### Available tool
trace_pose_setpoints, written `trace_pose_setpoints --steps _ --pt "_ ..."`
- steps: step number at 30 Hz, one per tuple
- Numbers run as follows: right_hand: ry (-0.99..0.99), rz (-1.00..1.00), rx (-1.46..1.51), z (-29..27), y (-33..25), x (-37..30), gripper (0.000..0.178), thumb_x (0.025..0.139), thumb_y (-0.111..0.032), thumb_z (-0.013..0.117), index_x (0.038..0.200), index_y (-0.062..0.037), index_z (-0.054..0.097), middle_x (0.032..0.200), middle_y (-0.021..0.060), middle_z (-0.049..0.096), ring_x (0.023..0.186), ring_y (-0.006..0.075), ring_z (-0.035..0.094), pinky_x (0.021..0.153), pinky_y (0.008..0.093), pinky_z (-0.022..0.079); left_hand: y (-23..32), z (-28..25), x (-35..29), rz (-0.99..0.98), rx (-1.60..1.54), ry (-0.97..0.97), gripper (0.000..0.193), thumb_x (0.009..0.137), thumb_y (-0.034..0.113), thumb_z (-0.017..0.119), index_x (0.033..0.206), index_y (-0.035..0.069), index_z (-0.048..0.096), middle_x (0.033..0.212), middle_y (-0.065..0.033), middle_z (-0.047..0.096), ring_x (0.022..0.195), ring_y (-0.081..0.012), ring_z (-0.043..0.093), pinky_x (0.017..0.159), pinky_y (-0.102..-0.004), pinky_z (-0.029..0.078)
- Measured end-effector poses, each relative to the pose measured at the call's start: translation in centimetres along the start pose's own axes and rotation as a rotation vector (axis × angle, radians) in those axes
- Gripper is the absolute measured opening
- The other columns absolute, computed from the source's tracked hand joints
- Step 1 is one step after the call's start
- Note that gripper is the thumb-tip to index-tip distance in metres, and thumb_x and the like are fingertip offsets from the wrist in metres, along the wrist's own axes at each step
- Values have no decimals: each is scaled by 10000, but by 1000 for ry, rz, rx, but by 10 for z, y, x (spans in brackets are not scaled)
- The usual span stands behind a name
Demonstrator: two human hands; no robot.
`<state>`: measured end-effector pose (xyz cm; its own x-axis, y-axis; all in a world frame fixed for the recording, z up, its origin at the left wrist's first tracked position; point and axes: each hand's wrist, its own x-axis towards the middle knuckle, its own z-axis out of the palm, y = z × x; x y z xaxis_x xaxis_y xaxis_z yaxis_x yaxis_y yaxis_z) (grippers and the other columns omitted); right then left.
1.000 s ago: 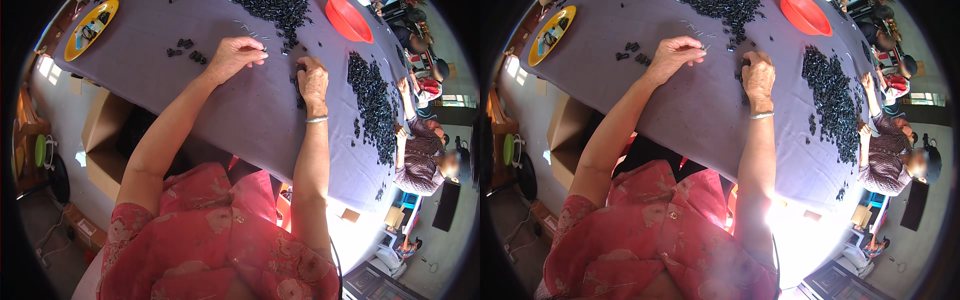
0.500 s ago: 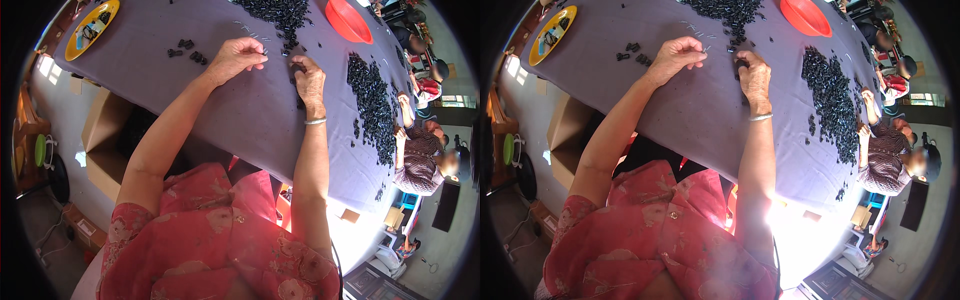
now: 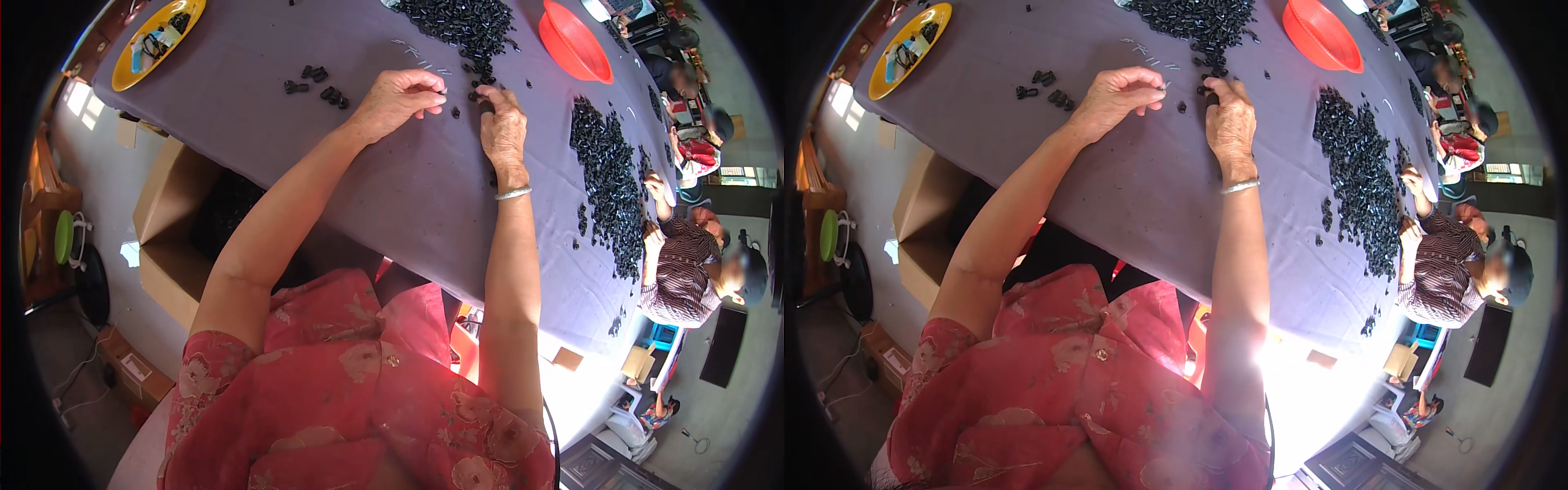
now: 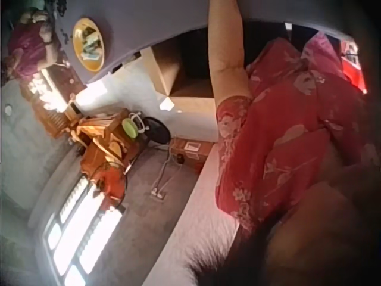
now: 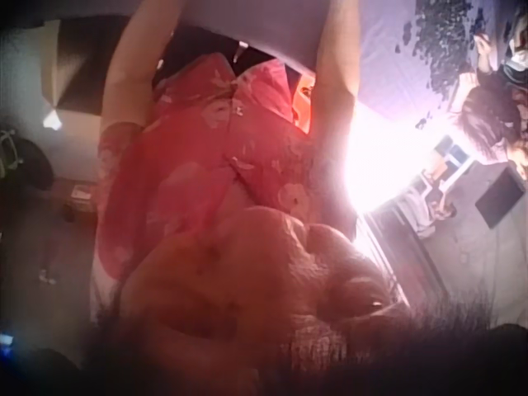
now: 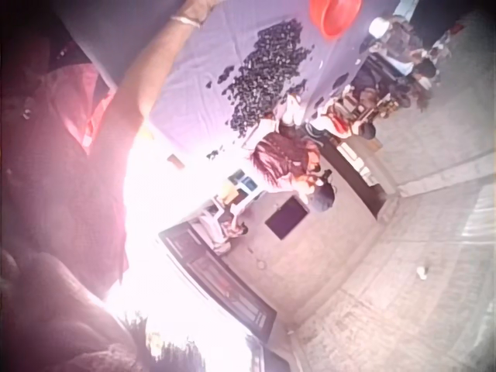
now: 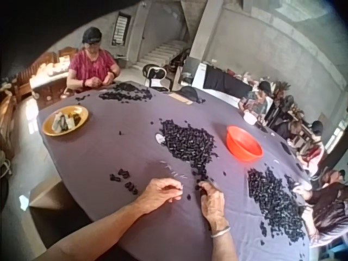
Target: Inspecting and sorting small black plastic components on a table in a manufacturing setting.
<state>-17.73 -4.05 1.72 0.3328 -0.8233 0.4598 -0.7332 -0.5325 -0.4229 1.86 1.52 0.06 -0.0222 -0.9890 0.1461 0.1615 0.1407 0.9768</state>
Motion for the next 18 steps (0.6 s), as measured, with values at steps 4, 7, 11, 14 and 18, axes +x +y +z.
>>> trace_pose_setpoints --steps 4,7,11,14,18 --pt "-80 -43 -104 0 -1 5 414 676 72 492 1001 -121 661 1003 90 598 922 294 607 821 376 496 0 2 0 18 -6 -17 133 853 139 657 956 55 658 912 -16 635 783 -110 633 617 -229 456" --pt "-164 -71 -180 -2 -1 7 412 676 67 500 1001 -126 663 1022 90 590 938 290 601 811 379 498 3 4 -2 28 -21 -14 126 855 146 657 950 64 663 908 -11 636 788 -107 630 615 -226 453" --pt "-83 -96 -74 1 3 5 354 667 52 529 963 -102 649 982 76 591 920 283 595 797 376 493 6 5 -2 12 -16 -6 123 857 151 655 945 68 667 906 -7 639 785 -103 628 611 -225 453" --pt "-57 -68 11 2 5 3 301 662 30 552 930 -81 633 923 74 601 894 278 592 776 384 490 4 5 0 12 -19 0 127 856 155 656 947 67 669 906 -6 640 782 -101 626 608 -225 452" --pt "5 70 238 5 4 2 164 768 46 555 913 -12 608 828 57 653 765 123 625 728 256 494 2 4 0 31 9 0 146 856 156 657 968 65 673 913 -10 646 779 -100 625 604 -224 451"
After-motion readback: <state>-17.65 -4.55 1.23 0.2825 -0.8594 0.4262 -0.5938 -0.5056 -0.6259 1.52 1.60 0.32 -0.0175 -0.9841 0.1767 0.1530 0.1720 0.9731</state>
